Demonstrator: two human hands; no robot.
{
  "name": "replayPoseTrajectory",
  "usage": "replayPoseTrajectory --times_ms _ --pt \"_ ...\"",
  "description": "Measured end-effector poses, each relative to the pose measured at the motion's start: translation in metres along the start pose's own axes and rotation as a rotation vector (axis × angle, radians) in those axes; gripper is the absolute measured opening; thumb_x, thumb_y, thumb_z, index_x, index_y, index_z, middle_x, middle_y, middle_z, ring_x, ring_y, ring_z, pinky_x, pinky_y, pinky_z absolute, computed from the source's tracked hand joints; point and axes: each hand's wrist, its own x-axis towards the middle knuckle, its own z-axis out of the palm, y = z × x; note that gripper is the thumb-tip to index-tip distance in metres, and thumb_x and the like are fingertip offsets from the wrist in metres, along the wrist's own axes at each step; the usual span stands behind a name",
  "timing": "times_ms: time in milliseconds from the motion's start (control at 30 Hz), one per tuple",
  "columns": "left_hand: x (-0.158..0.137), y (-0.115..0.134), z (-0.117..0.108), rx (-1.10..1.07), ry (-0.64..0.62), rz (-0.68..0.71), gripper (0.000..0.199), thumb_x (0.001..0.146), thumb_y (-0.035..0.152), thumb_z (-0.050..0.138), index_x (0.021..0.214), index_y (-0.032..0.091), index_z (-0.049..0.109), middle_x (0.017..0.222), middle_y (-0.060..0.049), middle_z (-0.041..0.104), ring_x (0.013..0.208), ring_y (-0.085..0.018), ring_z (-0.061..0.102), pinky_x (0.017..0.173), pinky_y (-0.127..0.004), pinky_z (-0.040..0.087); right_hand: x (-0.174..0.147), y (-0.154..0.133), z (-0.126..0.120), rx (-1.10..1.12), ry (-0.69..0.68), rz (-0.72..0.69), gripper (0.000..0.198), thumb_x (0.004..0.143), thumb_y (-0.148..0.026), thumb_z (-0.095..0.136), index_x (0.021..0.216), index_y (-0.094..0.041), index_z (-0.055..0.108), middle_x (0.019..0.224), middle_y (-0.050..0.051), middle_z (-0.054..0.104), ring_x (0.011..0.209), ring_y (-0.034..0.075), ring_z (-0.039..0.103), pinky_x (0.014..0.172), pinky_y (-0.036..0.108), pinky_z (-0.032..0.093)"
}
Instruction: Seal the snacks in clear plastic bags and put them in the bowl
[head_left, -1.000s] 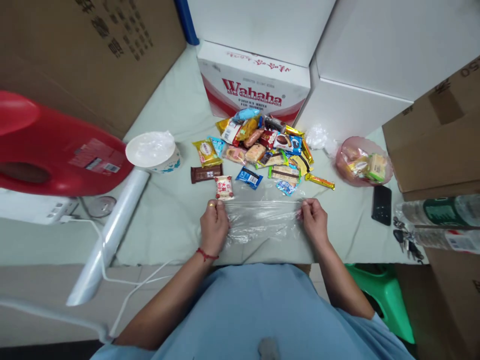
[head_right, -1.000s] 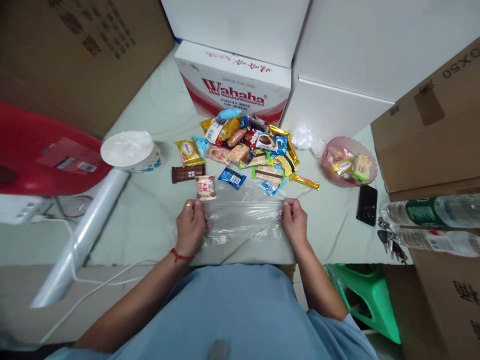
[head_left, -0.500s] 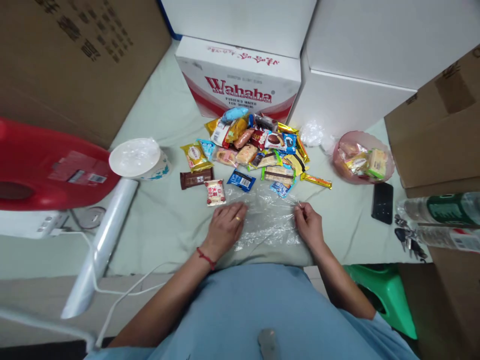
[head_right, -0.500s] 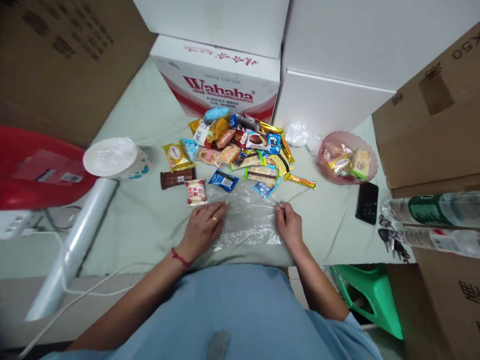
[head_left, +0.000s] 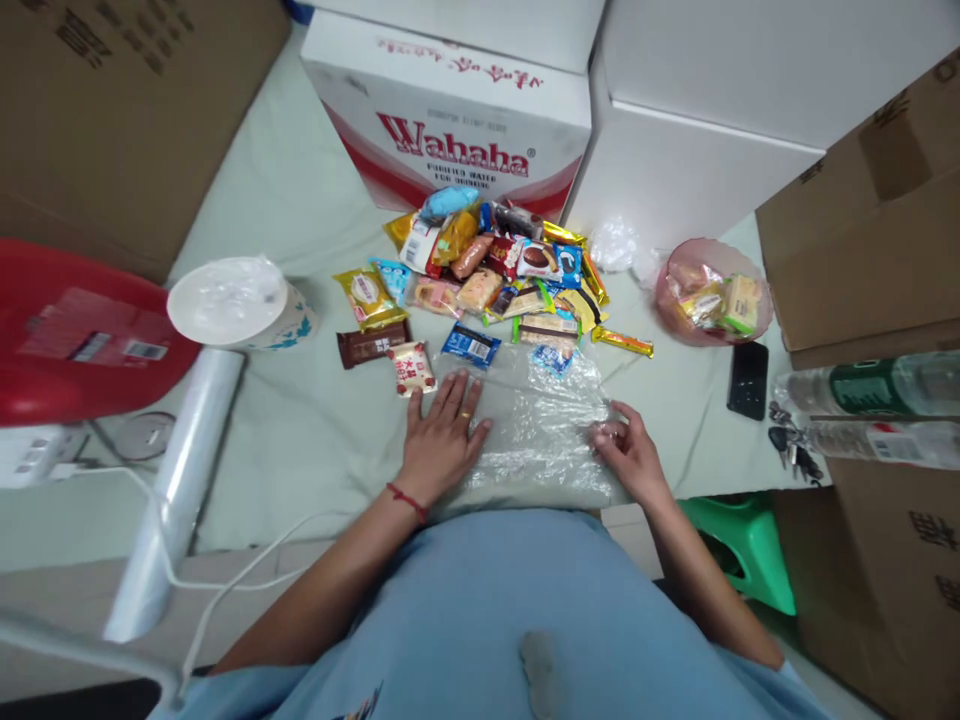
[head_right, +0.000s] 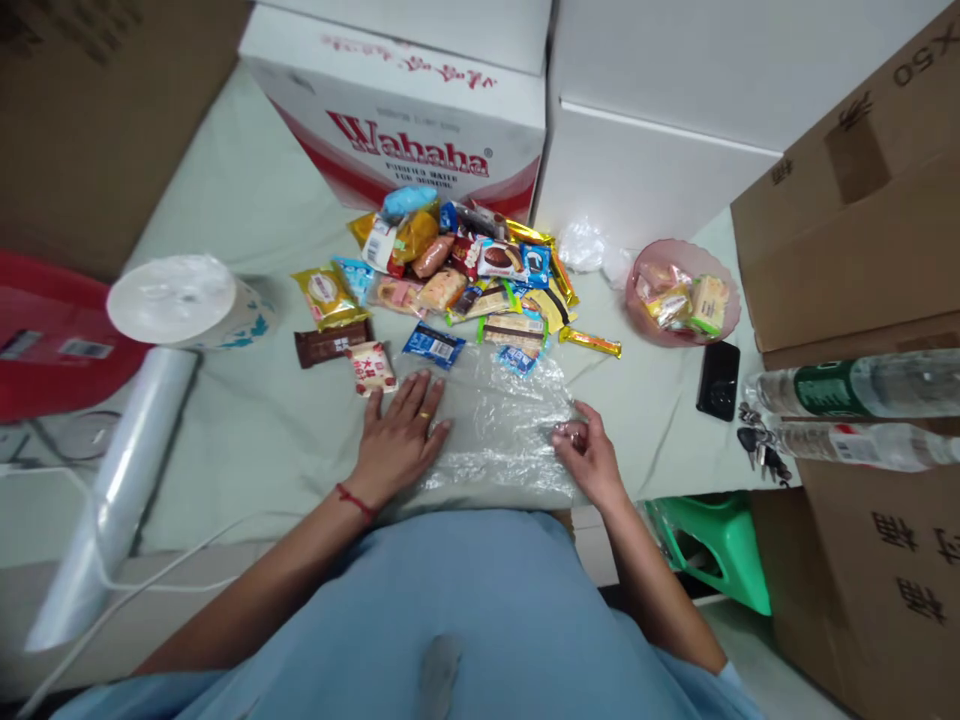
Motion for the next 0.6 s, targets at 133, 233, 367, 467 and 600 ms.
replayPoseTrajectory --times_ms 133,233,367,467,600 --pt "0.002 -0.003 0.0 -0.018 -0.016 -0.026 0.068 0.108 0.052 0.036 0.168 0.02 0.031 0.174 -0.015 0.031 0.162 -0.031 0.032 0.133 -0.062 0.003 -0.016 -0.005 -0.007 0.048 -0.175 0.131 0.096 0.071 -0.043 0.091 0.152 -0.027 0.041 0.092 -0.003 0.068 0.068 0.015 0.065 0.063 0.031 0.056" --pt "0.001 -0.006 -0.001 -0.028 -0.036 -0.003 0.07 0.108 0.054 0.035 0.168 0.019 0.03 0.175 -0.015 0.03 0.162 -0.031 0.031 0.133 -0.063 -0.001 -0.023 -0.002 -0.02 0.115 -0.215 0.262 0.079 0.072 -0.046 0.088 0.139 -0.023 0.053 0.081 -0.005 0.064 0.062 0.015 0.062 0.056 0.029 0.052" --pt "0.001 -0.01 -0.005 -0.027 -0.066 0.042 0.068 0.108 0.053 0.035 0.168 0.022 0.031 0.176 -0.014 0.027 0.164 -0.032 0.028 0.131 -0.066 -0.005 -0.016 -0.006 -0.039 -0.089 0.049 0.164 0.059 0.073 -0.053 0.083 0.117 -0.019 0.065 0.083 0.001 0.067 0.065 0.017 0.06 0.062 0.034 0.053" --pt "0.003 -0.012 -0.007 -0.032 -0.095 0.036 0.067 0.109 0.053 0.032 0.168 0.023 0.031 0.176 -0.014 0.026 0.164 -0.032 0.028 0.131 -0.066 -0.004 -0.012 -0.026 -0.029 -0.412 0.304 -0.198 0.031 0.089 -0.047 0.07 0.107 -0.022 0.071 0.091 0.006 0.068 0.074 0.021 0.062 0.074 0.039 0.056" --pt "0.007 -0.014 -0.007 -0.045 -0.124 0.026 0.064 0.11 0.049 0.027 0.168 0.023 0.032 0.176 -0.013 0.027 0.163 -0.031 0.029 0.131 -0.067 -0.001 -0.018 -0.05 0.037 -0.553 -0.225 -0.648 0.024 0.103 -0.03 0.055 0.115 -0.028 0.076 0.103 0.009 0.073 0.093 0.024 0.069 0.085 0.038 0.058"
